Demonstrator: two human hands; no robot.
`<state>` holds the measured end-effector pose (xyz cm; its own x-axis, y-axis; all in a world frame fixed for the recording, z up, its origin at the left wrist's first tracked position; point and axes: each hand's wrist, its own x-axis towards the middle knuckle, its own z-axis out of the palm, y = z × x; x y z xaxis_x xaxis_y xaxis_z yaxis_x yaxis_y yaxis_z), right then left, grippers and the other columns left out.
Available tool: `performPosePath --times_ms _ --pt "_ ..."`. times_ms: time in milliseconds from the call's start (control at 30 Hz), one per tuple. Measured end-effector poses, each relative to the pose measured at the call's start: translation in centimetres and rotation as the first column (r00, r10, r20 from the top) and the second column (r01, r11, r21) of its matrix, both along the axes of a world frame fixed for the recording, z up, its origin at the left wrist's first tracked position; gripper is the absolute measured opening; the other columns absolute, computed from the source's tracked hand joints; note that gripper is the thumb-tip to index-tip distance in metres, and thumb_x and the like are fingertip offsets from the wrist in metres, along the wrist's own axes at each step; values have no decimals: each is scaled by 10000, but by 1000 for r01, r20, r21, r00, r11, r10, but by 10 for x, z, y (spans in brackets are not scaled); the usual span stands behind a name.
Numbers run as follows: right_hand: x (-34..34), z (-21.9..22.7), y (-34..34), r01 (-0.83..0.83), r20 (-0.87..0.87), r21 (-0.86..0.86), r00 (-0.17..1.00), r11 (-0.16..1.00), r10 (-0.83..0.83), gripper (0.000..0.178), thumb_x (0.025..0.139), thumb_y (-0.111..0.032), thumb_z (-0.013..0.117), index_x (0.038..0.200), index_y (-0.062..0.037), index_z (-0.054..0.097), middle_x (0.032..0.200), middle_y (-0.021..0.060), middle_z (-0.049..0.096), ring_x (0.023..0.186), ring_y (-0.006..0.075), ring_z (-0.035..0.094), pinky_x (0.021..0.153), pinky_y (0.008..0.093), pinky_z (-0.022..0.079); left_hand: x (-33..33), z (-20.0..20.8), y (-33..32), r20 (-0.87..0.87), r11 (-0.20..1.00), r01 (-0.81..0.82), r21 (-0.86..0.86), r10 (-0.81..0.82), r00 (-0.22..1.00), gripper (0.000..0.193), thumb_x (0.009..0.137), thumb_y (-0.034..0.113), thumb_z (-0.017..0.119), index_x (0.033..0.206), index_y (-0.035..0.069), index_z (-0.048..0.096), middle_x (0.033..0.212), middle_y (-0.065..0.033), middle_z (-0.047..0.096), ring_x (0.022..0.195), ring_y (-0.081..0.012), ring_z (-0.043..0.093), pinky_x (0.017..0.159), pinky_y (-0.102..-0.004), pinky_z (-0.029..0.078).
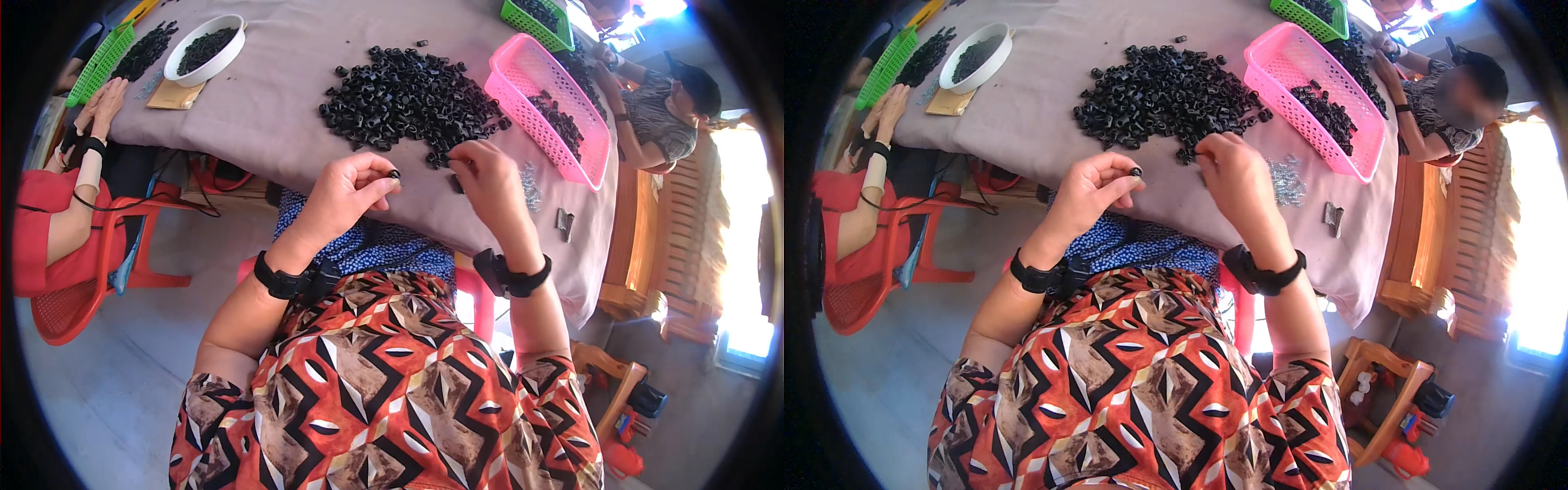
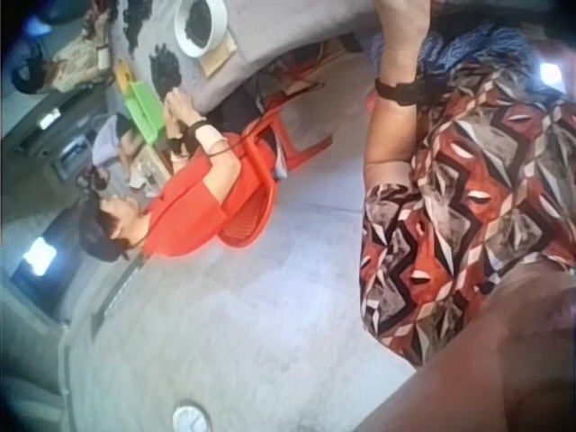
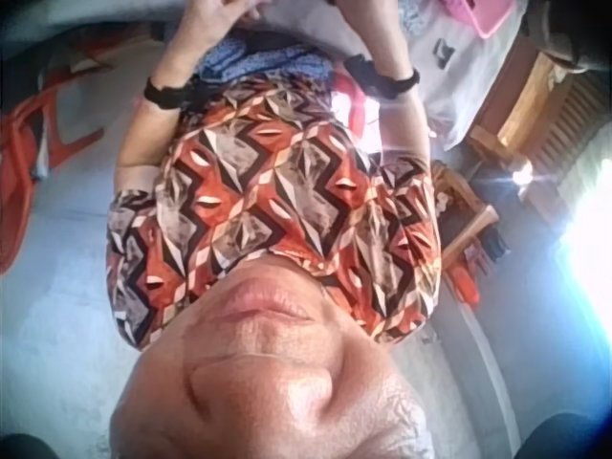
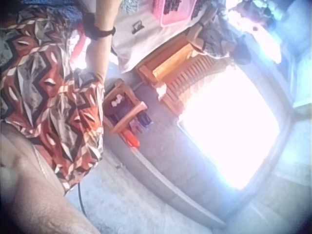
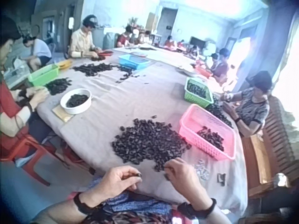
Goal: Assembling small plastic components by manually inserting metal pins into them.
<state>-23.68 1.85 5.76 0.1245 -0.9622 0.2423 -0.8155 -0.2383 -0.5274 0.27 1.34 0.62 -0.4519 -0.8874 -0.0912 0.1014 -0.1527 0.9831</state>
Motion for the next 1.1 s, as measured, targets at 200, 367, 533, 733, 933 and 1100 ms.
performPosePath --times_ms 200,367,533,733,933,1100 --pt "17 -15 -4 -41 -221 13 974 999 43 137 831 -62 675 964 -33 664 934 140 663 813 369 656 715 436 524 -2 2 0 3 1000 26 -1 -26 1000 135 957 87 634 1068 10 642 922 -46 708 705 -55 611 658 -214 530" --pt "9 -11 -4 -5 -21 -52 1000 999 4 92 858 -77 632 935 -49 675 899 155 656 825 374 657 715 444 529 -2 0 1 13 1000 18 -7 -18 1000 118 955 78 632 1052 13 646 892 -18 692 710 -50 607 659 -210 523" --pt "11 -13 -1 -29 -23 -9 999 1000 29 82 862 -80 630 915 -44 682 893 139 662 804 376 658 703 439 531 -2 0 0 49 999 29 -35 -27 998 110 951 76 637 1041 15 651 860 10 671 711 -46 610 649 -205 515" --pt "26 -17 -5 -110 -195 30 974 993 114 79 847 -59 654 915 -25 675 890 140 643 819 364 659 713 428 527 -2 0 0 55 999 23 -26 -21 998 114 951 77 637 1046 18 656 853 17 670 707 -51 615 642 -208 516" --pt "27 -20 6 -82 -173 29 981 996 86 93 845 -48 655 935 -35 676 890 144 637 802 356 662 720 408 533 -4 3 1 48 999 16 -39 -14 999 142 947 78 644 1074 16 664 848 14 669 708 -50 615 639 -212 518" --pt "34 -4 11 -107 224 87 971 990 85 103 859 -27 680 961 -7 676 865 90 649 752 205 679 687 311 534 -3 1 1 57 999 27 -22 -25 998 163 948 84 653 1092 8 668 857 9 674 709 -51 614 643 -211 517"
